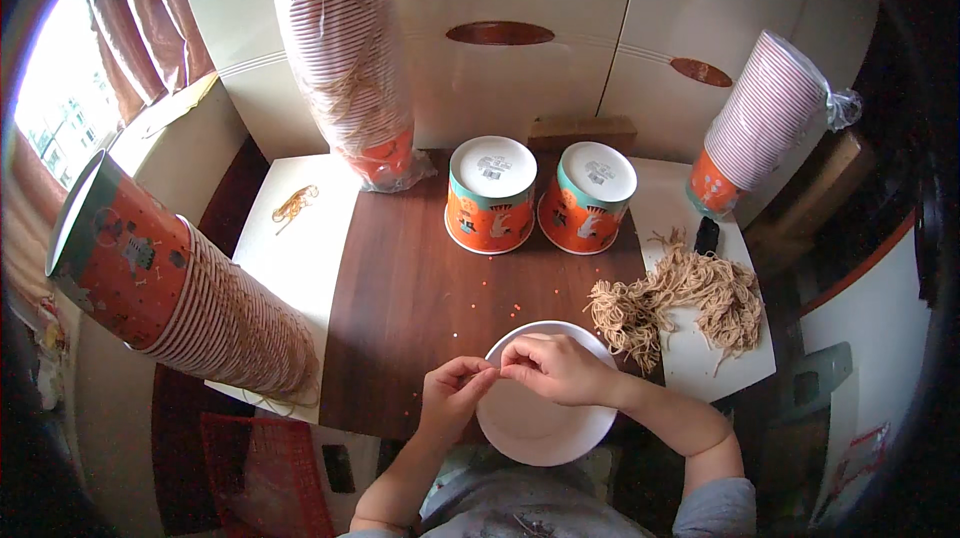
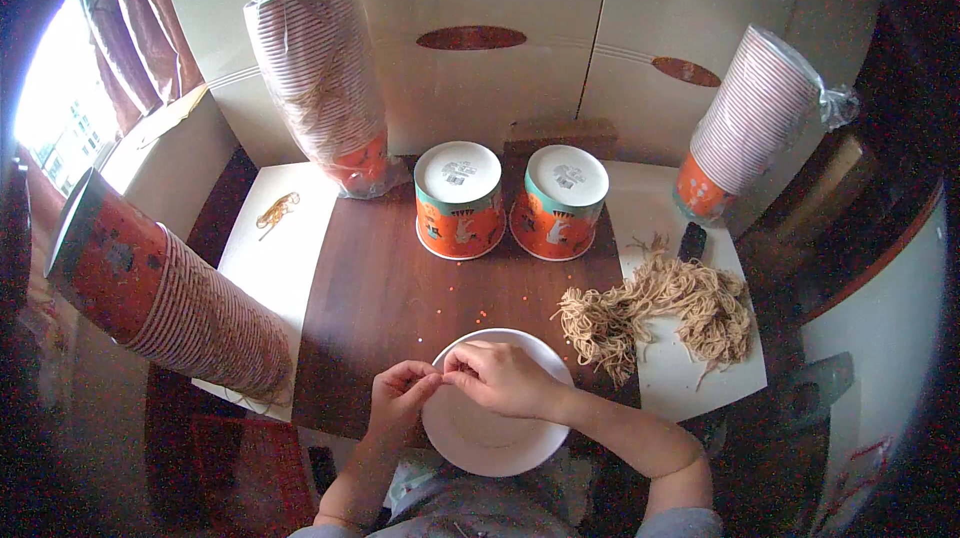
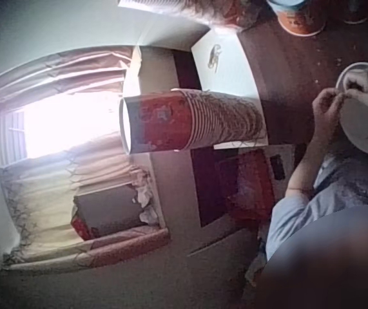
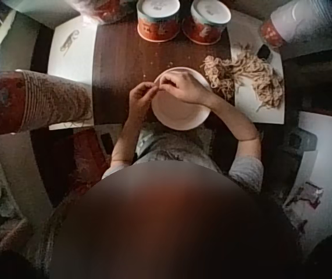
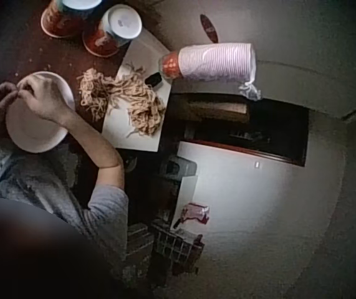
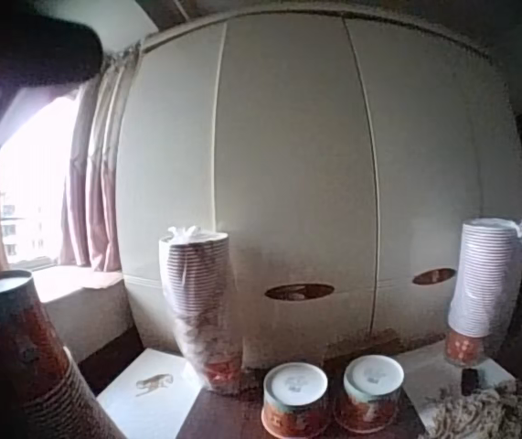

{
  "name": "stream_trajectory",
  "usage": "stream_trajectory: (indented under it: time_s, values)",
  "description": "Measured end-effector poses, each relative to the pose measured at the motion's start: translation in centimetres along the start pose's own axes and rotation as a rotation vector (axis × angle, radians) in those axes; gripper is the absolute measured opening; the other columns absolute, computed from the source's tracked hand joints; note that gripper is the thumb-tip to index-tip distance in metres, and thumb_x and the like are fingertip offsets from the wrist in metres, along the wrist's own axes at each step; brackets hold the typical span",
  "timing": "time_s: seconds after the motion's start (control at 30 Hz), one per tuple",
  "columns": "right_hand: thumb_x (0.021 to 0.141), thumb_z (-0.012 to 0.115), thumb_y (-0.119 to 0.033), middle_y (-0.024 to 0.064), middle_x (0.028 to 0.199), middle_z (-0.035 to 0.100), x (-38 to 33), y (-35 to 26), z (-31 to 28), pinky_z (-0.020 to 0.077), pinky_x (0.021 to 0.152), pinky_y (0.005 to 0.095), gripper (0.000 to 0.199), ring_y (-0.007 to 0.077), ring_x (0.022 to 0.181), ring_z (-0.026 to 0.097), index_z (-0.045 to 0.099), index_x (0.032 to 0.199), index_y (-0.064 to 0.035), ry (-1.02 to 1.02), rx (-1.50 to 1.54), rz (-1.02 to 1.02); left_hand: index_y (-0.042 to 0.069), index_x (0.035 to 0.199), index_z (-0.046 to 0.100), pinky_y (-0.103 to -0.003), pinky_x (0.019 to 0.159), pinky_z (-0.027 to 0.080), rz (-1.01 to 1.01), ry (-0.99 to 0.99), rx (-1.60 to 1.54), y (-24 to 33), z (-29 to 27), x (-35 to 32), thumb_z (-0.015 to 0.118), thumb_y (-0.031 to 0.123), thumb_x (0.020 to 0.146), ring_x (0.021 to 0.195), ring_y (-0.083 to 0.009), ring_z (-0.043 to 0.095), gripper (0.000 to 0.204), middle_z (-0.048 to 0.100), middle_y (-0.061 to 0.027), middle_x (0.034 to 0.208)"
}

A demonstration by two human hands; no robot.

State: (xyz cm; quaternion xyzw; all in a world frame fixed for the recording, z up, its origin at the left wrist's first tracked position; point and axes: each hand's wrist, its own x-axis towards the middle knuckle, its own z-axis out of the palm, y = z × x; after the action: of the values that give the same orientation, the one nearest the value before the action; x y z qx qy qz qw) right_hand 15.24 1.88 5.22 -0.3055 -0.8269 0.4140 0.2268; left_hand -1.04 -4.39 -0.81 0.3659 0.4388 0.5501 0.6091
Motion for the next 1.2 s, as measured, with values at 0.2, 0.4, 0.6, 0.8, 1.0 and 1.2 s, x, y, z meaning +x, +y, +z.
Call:
stream_trajectory:
  time_s: [0.2, 0.4, 0.6, 0.8, 1.0, 1.2]
  values:
    - [0.079, 0.055, -0.01, 0.0111, 0.076, 0.057, -0.1, 0.0, 0.1, 0.0437, 0.061, 0.0296, 0.009, 0.0207, 0.07, 0.057, 0.054, 0.082, -0.0008, -0.051, -0.014, -0.004, -0.001, 0.084, 0.057, -0.021, 0.06, 0.045, 0.077, 0.047, -0.058, 0.0, 0.4, 0.0, 0.057, 0.006, 0.08, 0.067, -0.009, 0.055, 0.008, 0.06, -0.0046, 0.078]
    - [0.079, 0.054, -0.007, 0.0048, 0.074, 0.054, 0.0, 0.0, 0.0, 0.0413, 0.062, 0.0249, 0.007, 0.0107, 0.07, 0.051, 0.052, 0.081, -0.0009, -0.126, 0.224, 0.153, -0.001, 0.083, 0.056, -0.02, 0.058, 0.043, 0.066, 0.068, -0.032, -0.8, 0.3, -0.1, 0.056, 0.006, 0.081, 0.066, -0.008, 0.053, 0.007, 0.058, -0.0029, 0.075]
    - [0.08, 0.053, -0.005, 0.0029, 0.077, 0.05, -0.2, -2.3, -1.6, 0.04, 0.066, 0.0242, 0.004, 0.01, 0.074, 0.048, 0.051, 0.081, -0.0019, -0.27, 0.224, 0.017, 0.001, 0.082, 0.056, -0.018, 0.059, 0.042, 0.176, 0.176, 0.038, -0.3, -0.3, 0.3, 0.055, 0.004, 0.081, 0.066, -0.0052, 0.051, 0.003, 0.057, -0.0008, 0.074]
    - [0.074, 0.063, -0.02, 0.0034, 0.086, 0.051, 0.3, -1.5, -1.3, 0.042, 0.067, 0.0259, 0.025, 0.0134, 0.075, 0.049, 0.052, 0.09, -0.0054, -0.009, 0.013, 0.049, 0.001, 0.081, 0.053, -0.019, 0.063, 0.042, 0.189, 0.114, 0.027, -0.1, -0.1, -0.1, 0.053, 0.003, 0.081, 0.07, -0.0066, 0.051, 0.002, 0.054, -0.002, 0.078]
    - [0.075, 0.06, -0.024, 0.0084, 0.091, 0.052, -0.1, 0.8, -0.2, 0.0423, 0.076, 0.0332, 0.023, 0.0234, 0.088, 0.052, 0.056, 0.089, -0.0067, -0.051, -0.157, -0.039, 0.0, 0.081, 0.052, -0.02, 0.065, 0.041, 0.222, 0.067, -0.001, -0.1, -0.6, -0.1, 0.054, 0.001, 0.081, 0.074, -0.0077, 0.05, 0.003, 0.046, -0.0033, 0.087]
    - [0.079, 0.057, -0.024, 0.0076, 0.083, 0.055, 0.7, -0.3, -1.4, 0.0419, 0.073, 0.0319, 0.02, 0.0211, 0.083, 0.052, 0.056, 0.085, -0.0058, -0.132, 0.077, -0.07, 0.002, 0.089, 0.055, -0.018, 0.065, 0.039, 0.382, -0.003, 0.183, 1.5, -0.3, -0.1, 0.061, 0.003, 0.075, 0.077, -0.0078, 0.048, 0.016, 0.048, -0.0039, 0.088]
